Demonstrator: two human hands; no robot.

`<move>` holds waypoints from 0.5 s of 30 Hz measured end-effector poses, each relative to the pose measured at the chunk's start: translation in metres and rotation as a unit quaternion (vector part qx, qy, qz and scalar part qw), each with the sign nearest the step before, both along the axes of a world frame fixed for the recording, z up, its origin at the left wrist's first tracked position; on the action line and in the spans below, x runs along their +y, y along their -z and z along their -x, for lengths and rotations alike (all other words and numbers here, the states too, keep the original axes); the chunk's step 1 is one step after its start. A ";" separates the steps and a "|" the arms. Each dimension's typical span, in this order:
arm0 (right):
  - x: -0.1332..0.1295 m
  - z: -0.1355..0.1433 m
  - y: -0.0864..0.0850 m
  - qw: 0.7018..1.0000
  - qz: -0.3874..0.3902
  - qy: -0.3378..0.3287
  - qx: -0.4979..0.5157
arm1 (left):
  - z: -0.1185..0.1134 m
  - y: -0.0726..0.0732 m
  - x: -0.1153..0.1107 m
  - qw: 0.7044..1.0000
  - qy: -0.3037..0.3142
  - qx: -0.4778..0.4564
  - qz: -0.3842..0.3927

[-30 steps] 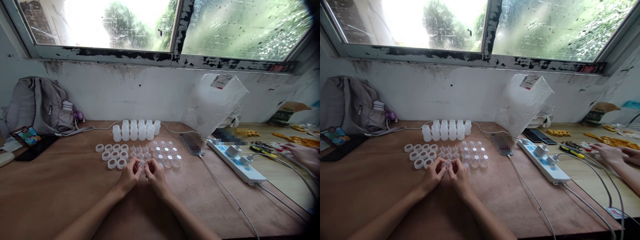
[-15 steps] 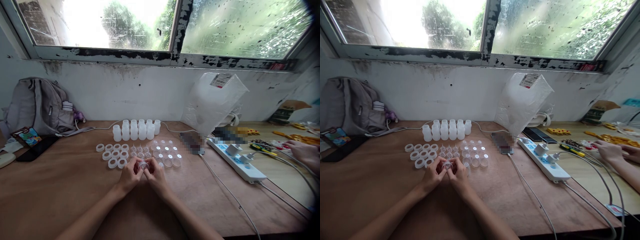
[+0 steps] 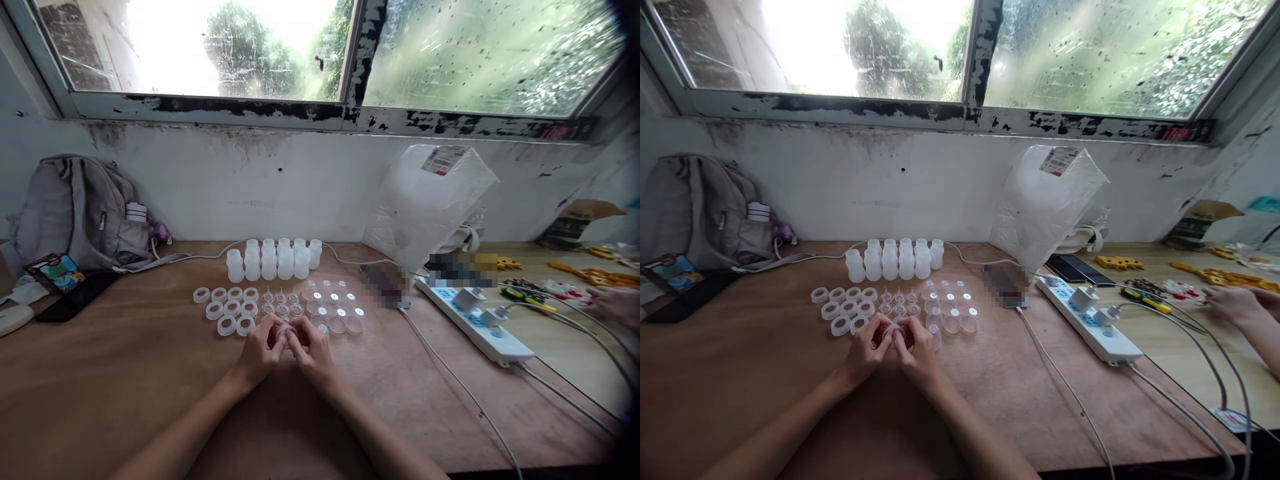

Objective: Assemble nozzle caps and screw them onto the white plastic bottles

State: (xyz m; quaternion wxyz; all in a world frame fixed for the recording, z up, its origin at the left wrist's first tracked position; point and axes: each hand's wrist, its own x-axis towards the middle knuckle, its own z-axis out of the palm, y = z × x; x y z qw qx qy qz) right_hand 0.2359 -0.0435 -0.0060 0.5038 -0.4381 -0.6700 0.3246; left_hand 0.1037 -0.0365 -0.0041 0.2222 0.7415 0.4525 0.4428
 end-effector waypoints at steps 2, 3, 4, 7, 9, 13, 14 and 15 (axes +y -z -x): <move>0.000 0.000 -0.002 0.996 0.039 -0.031 0.077 | 0.001 0.000 0.001 1.000 -0.009 -0.017 0.002; 0.001 -0.001 -0.004 0.988 0.067 -0.046 0.129 | 0.001 0.000 0.002 0.999 -0.013 -0.032 0.009; 0.002 -0.001 -0.005 0.977 0.097 -0.060 0.182 | 0.002 0.000 0.003 0.999 -0.012 -0.050 0.019; 0.005 0.000 -0.007 0.936 0.172 -0.092 0.293 | 0.003 0.001 0.006 0.993 0.022 -0.103 0.054; 0.006 0.000 -0.008 0.927 0.188 -0.106 0.307 | 0.004 0.001 0.007 0.986 0.058 -0.135 0.076; 0.005 0.001 -0.010 0.941 0.160 -0.100 0.283 | 0.003 -0.002 0.006 0.961 0.109 -0.218 0.132; 0.005 0.001 -0.010 0.945 0.151 -0.093 0.275 | 0.003 -0.004 0.005 0.954 0.116 -0.237 0.144; 0.005 0.001 -0.009 0.949 0.143 -0.085 0.268 | 0.002 -0.005 0.005 0.948 0.119 -0.252 0.152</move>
